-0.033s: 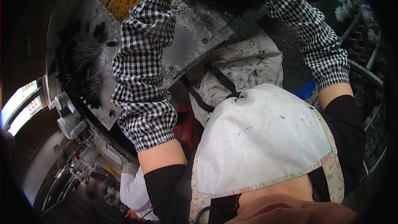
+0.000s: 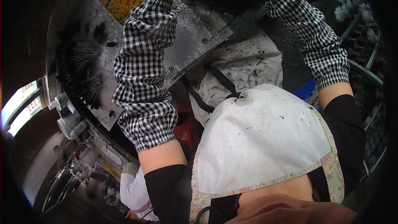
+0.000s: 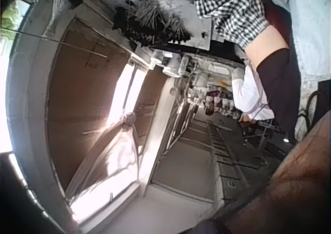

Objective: Bundling and securing black bristles with rubber bands at a manufacturing workstation.

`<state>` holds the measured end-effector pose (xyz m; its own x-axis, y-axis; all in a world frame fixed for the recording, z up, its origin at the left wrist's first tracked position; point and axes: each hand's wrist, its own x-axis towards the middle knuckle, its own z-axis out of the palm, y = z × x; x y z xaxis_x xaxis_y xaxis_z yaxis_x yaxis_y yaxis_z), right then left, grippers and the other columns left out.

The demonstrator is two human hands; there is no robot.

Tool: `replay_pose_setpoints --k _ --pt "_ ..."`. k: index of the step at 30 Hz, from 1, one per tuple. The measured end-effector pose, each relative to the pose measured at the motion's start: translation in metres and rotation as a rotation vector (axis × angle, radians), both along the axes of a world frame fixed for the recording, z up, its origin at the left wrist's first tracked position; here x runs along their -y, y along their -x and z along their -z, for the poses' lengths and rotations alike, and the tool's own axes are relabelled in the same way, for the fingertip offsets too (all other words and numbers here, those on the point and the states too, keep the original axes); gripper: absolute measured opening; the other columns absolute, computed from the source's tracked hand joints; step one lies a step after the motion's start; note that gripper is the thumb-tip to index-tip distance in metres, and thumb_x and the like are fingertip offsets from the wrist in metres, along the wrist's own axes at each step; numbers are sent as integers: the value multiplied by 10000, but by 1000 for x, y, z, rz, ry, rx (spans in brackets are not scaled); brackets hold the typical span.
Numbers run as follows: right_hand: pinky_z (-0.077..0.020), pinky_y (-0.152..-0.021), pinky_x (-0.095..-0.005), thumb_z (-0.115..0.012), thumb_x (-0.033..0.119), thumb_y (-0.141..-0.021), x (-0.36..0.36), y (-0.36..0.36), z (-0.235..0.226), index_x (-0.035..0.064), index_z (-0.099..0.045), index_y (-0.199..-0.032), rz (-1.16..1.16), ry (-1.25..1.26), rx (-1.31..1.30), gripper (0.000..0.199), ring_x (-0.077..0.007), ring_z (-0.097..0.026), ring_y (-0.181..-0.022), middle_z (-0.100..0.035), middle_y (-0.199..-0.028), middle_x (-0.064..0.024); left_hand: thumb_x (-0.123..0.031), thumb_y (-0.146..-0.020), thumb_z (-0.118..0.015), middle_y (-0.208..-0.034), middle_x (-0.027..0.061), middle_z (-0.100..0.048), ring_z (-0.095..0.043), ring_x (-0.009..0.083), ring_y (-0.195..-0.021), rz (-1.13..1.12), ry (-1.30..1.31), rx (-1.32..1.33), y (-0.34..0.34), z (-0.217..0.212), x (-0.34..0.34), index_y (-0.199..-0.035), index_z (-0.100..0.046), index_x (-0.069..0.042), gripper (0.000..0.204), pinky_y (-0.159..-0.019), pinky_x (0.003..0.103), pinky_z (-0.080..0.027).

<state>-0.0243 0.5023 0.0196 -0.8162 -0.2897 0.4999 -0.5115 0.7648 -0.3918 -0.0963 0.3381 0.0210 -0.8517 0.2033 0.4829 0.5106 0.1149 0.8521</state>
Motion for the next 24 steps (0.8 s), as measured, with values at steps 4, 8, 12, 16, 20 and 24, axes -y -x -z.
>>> replay_pose_setpoints --k 4,8,12,16,20,24 --pt "-555 -671 -450 -708 239 -820 -7 0 19 61 -730 -904 -7 92 21 198 -373 -682 -694 -691 -771 -189 -82 -833 -730 -1010 142 -697 -655 345 -896 -236 569 -374 -24 -18 -4 -1150 -623 -71 335 -823 453 -534" --pt "-538 -781 -475 -692 308 -834 -8 6 45 94 -710 -889 -59 -116 -260 221 -354 -669 -843 -679 -843 -149 -184 -709 -775 -992 101 -662 -601 336 -1003 -92 785 -727 -36 -20 -2 -1035 -680 -168 340 -850 459 -497" --pt "-512 -809 -478 -680 322 -829 -7 5 71 121 -702 -874 -61 -128 -77 207 -333 -638 -909 -663 -888 -133 -210 -703 -791 -1015 81 -666 -601 325 -1031 -41 937 -682 -36 -9 -6 -1046 -688 -185 360 -875 461 -498" --pt "-523 -775 -480 -692 307 -819 -12 7 72 125 -702 -875 -74 -181 -178 191 -331 -644 -854 -657 -865 -125 -220 -703 -793 -1014 82 -666 -603 324 -1031 -42 939 -685 -36 -3 -9 -1044 -692 -191 357 -875 458 -500" --pt "-523 -789 -468 -702 292 -810 -10 -2 68 122 -702 -861 -67 -107 -150 177 -330 -645 -865 -657 -875 -121 -230 -694 -791 -1009 82 -665 -604 325 -1025 -18 947 -668 -37 -2 -10 -1043 -693 -188 365 -874 451 -501" --pt "-530 -802 -453 -699 263 -804 -9 -3 67 112 -705 -870 -113 -91 -184 165 -328 -651 -878 -663 -890 -120 -235 -680 -800 -1012 82 -665 -604 328 -1027 -20 947 -624 -39 -5 -7 -1038 -693 -183 377 -878 455 -500"
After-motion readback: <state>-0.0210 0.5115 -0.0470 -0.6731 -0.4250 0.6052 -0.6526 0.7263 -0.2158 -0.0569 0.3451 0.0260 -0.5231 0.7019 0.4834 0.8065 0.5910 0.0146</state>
